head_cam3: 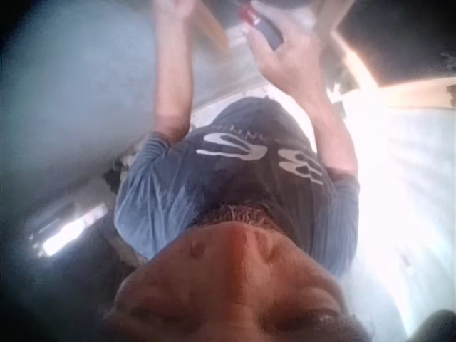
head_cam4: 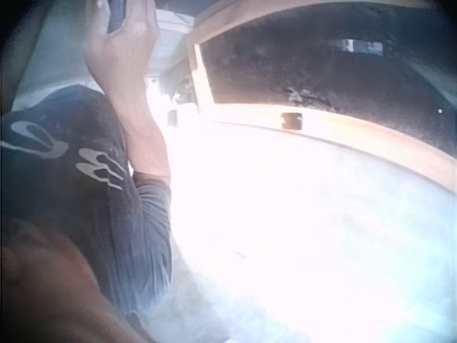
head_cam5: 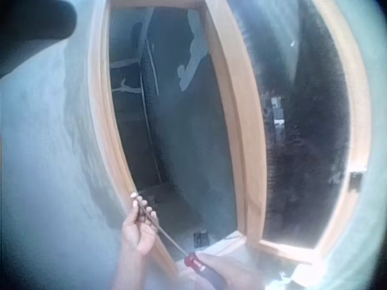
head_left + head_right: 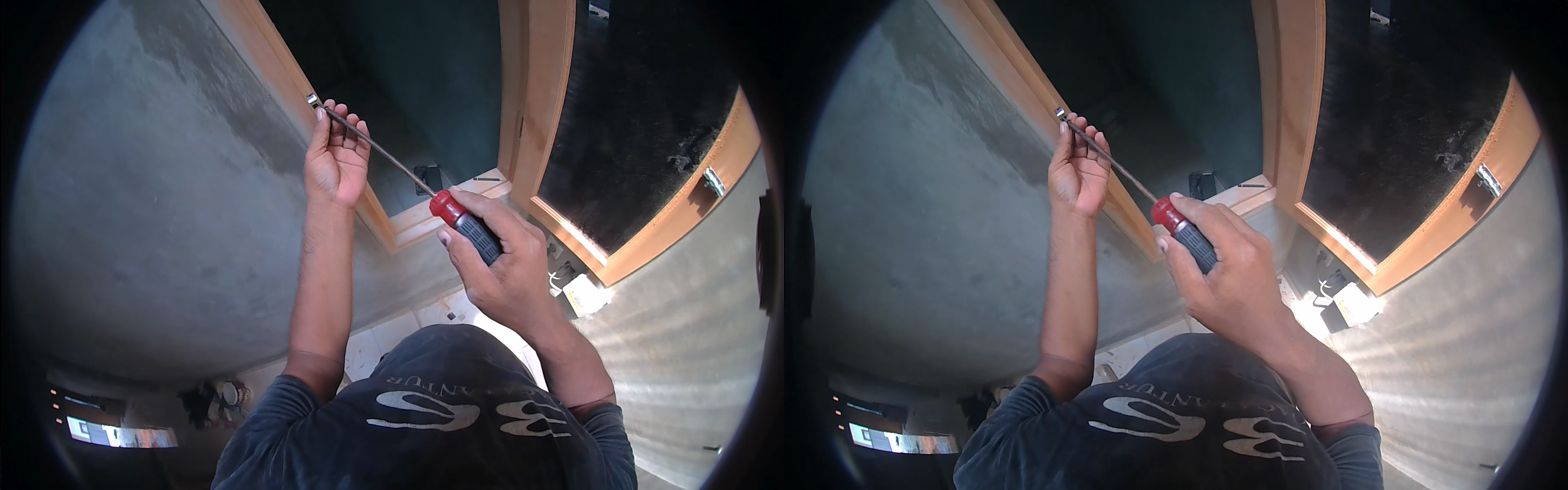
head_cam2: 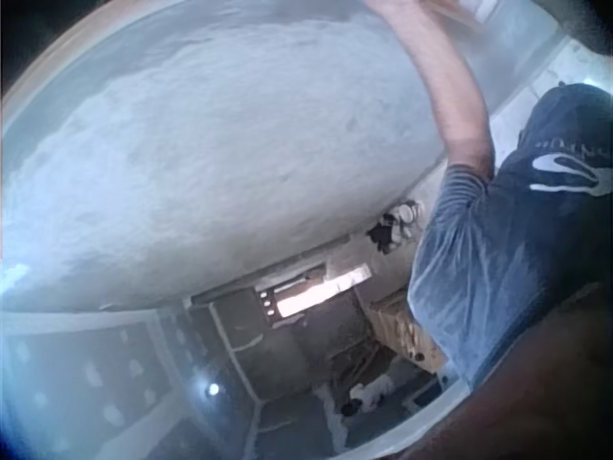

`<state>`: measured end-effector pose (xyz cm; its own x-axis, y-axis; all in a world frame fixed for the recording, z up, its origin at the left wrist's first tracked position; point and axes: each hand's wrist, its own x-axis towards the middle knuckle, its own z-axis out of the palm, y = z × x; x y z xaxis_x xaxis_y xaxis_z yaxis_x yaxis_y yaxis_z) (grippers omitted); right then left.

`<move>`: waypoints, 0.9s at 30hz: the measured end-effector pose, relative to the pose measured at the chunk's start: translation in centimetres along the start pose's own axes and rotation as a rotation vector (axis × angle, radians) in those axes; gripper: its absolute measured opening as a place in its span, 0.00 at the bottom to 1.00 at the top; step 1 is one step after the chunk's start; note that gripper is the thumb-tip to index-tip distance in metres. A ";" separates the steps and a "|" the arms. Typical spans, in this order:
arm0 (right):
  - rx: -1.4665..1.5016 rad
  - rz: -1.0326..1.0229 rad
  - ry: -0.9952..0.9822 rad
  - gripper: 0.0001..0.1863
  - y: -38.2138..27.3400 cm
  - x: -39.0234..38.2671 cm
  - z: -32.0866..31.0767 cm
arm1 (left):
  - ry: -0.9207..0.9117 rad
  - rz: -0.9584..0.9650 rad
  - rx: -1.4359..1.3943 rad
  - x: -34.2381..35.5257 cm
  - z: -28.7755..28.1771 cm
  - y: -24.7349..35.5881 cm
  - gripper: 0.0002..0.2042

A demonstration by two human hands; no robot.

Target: The person installs a door latch and strike plate on a wooden door frame. They use a hammer to drive nails into the frame and a screwdriver to tighten screws on the latch mechanism. The person moves between the door frame and a nearby work area to retrieve tools.

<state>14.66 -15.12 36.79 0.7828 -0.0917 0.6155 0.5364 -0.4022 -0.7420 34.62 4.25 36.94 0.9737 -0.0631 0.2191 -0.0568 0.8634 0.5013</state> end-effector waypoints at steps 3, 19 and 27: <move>-0.032 -0.018 0.007 0.19 -1.0 1.4 0.9 | 0.030 -0.004 -0.023 1.1 0.4 0.7 0.08; -0.215 0.017 -0.113 0.19 -4.0 4.0 1.2 | 0.158 -0.037 -0.310 1.4 2.3 -0.2 0.06; -0.227 0.052 -0.145 0.19 -4.5 4.9 1.3 | 0.161 -0.045 -0.294 1.8 2.1 -0.1 0.07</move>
<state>16.42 -12.61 42.81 0.8530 0.0072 0.5218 0.4228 -0.5958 -0.6829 35.92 3.00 39.01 0.9974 -0.0448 0.0557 0.0303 0.9704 0.2394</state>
